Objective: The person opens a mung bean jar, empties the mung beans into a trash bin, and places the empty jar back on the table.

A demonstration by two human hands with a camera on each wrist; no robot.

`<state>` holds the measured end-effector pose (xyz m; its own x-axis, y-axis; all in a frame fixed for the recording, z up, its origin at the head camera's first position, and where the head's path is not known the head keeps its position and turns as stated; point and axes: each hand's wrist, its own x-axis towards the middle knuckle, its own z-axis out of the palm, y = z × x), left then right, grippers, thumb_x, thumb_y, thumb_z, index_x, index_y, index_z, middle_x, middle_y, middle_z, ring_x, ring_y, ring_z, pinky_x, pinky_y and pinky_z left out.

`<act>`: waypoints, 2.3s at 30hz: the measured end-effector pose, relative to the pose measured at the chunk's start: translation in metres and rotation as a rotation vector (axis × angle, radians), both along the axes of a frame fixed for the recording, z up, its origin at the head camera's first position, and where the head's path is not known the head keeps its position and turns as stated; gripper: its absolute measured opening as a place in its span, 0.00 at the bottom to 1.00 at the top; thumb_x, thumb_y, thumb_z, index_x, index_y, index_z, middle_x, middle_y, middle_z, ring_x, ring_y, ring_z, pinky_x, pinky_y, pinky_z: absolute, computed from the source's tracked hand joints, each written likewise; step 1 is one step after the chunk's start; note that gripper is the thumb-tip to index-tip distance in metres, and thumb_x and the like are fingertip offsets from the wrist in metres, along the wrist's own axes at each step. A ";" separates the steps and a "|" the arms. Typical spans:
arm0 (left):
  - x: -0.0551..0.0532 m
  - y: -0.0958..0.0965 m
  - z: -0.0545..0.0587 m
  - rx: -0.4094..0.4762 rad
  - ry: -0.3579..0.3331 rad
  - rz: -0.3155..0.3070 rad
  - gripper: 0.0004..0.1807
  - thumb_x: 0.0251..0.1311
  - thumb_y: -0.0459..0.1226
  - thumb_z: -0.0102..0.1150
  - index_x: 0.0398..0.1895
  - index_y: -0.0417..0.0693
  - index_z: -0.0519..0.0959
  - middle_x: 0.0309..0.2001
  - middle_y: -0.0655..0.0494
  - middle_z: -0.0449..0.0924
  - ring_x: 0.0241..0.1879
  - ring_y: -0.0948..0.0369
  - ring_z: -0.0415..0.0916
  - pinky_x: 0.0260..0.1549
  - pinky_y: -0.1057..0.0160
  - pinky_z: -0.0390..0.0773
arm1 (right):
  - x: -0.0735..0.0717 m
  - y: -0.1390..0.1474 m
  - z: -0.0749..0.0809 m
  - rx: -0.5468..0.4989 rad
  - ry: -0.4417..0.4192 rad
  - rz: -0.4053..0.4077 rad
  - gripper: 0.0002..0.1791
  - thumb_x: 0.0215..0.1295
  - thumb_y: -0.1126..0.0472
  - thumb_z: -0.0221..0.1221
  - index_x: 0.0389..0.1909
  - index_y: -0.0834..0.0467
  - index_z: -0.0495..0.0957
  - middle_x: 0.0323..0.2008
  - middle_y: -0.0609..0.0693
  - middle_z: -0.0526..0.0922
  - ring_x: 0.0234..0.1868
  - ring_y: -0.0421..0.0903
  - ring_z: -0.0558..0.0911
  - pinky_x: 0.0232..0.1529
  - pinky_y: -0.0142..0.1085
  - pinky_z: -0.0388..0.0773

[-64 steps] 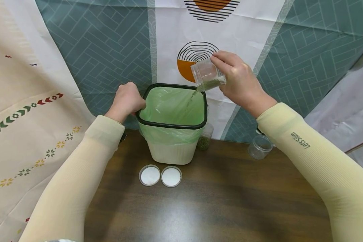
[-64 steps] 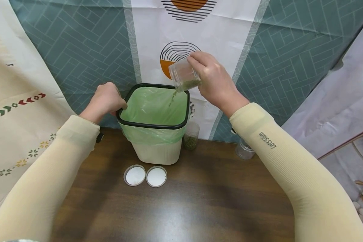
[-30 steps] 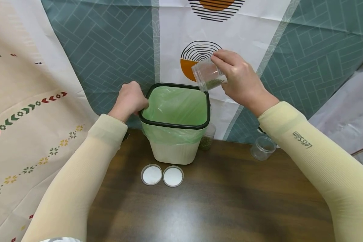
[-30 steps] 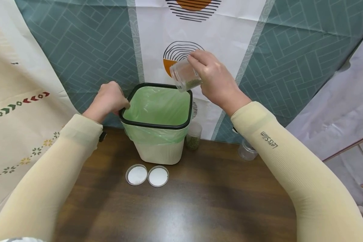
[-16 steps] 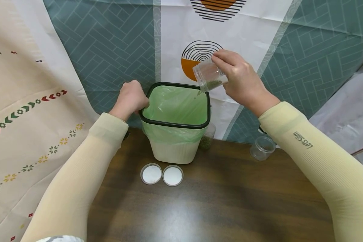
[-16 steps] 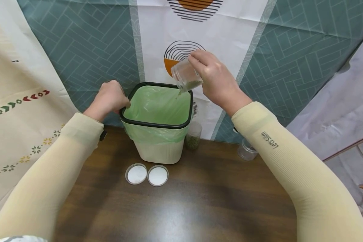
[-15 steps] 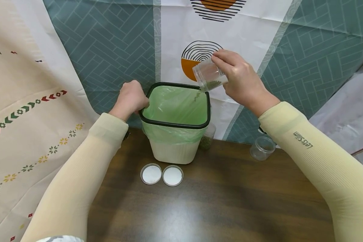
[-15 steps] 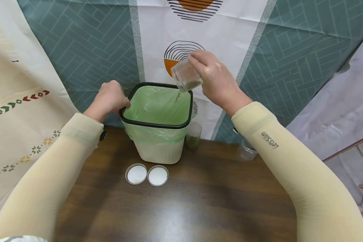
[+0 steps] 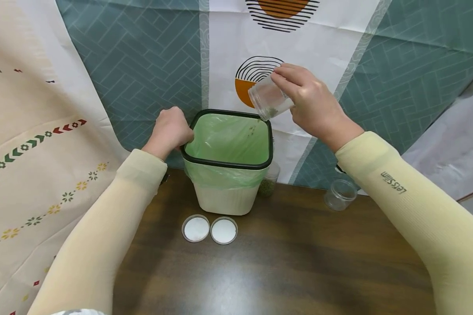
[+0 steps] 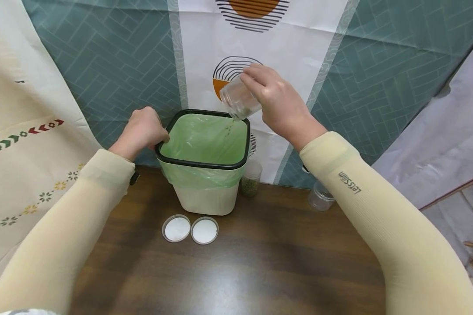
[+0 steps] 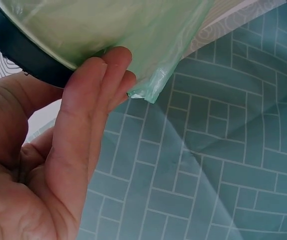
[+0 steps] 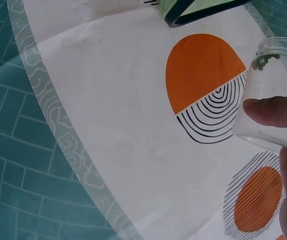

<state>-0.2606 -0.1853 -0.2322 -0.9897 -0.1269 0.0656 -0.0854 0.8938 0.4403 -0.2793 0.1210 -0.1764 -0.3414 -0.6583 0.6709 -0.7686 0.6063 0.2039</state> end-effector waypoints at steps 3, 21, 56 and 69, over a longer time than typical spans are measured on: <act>0.001 -0.002 -0.001 -0.009 0.004 0.002 0.08 0.42 0.28 0.48 0.12 0.44 0.74 0.09 0.49 0.74 0.11 0.53 0.75 0.10 0.63 0.71 | -0.001 -0.002 -0.002 0.011 0.010 0.018 0.31 0.56 0.84 0.42 0.60 0.64 0.71 0.60 0.58 0.72 0.67 0.52 0.66 0.63 0.41 0.68; 0.002 -0.002 -0.004 -0.010 0.018 -0.010 0.08 0.43 0.29 0.49 0.12 0.44 0.73 0.10 0.48 0.74 0.11 0.54 0.75 0.10 0.63 0.71 | -0.003 -0.002 -0.013 0.100 0.044 -0.038 0.32 0.50 0.81 0.56 0.60 0.66 0.70 0.59 0.60 0.73 0.63 0.56 0.70 0.61 0.45 0.70; 0.004 0.001 -0.003 0.001 0.029 0.013 0.07 0.43 0.29 0.50 0.13 0.43 0.74 0.13 0.47 0.76 0.11 0.54 0.76 0.11 0.62 0.73 | 0.008 0.041 -0.040 -0.331 -0.492 -0.311 0.53 0.37 0.53 0.75 0.68 0.46 0.61 0.63 0.48 0.71 0.56 0.50 0.75 0.48 0.46 0.79; 0.004 -0.005 -0.004 0.021 0.056 0.024 0.04 0.40 0.30 0.53 0.13 0.42 0.73 0.11 0.48 0.74 0.11 0.54 0.76 0.11 0.60 0.74 | 0.018 0.079 -0.097 -0.560 -0.645 -0.305 0.48 0.36 0.48 0.75 0.64 0.47 0.66 0.58 0.46 0.74 0.57 0.44 0.75 0.57 0.43 0.74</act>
